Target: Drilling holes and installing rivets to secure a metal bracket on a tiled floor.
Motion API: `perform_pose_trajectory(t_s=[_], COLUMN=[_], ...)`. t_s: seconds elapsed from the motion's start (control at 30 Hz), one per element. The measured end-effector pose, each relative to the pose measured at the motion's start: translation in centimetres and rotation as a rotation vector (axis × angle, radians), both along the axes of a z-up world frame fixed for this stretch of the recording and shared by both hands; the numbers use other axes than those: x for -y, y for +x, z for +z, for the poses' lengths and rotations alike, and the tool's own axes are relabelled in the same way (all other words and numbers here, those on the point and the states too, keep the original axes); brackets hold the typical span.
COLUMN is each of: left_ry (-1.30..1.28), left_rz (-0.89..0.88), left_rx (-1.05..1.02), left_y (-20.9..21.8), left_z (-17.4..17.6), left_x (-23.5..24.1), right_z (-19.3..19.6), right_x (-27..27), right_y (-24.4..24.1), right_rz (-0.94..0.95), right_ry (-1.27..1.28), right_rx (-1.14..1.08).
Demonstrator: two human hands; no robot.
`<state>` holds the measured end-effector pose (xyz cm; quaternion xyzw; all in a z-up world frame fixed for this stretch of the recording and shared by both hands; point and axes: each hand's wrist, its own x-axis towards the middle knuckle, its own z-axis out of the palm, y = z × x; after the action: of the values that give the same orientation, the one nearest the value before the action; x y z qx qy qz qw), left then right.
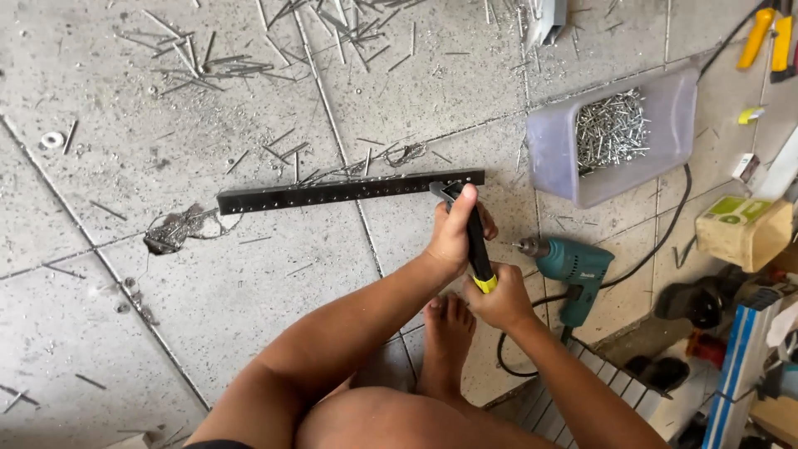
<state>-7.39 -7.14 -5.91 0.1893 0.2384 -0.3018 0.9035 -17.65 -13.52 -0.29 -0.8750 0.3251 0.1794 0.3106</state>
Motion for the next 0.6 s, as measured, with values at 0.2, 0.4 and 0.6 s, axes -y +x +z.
perform_pose_trajectory(t_s=[0.2,0.4,0.6], left_ry=[0.01,0.071,0.061], left_rz=[-0.011,-0.276,-0.038], left_rx=[-0.033,0.094,-0.05], left_y=[-0.7,-0.6,-0.3], left_z=[-0.8,-1.8,-0.1], left_x=[0.0,-1.7,-0.8], right_z=[3.2,13.0,3.9], right_x=[-0.3,1.3,-0.7], right_y=[2.0,5.0,-0.1], right_rz=[0.114,0.233,-0.038], right_ry=[0.113,0.072,0.223], right_rx=[-0.221,-0.848,-0.162])
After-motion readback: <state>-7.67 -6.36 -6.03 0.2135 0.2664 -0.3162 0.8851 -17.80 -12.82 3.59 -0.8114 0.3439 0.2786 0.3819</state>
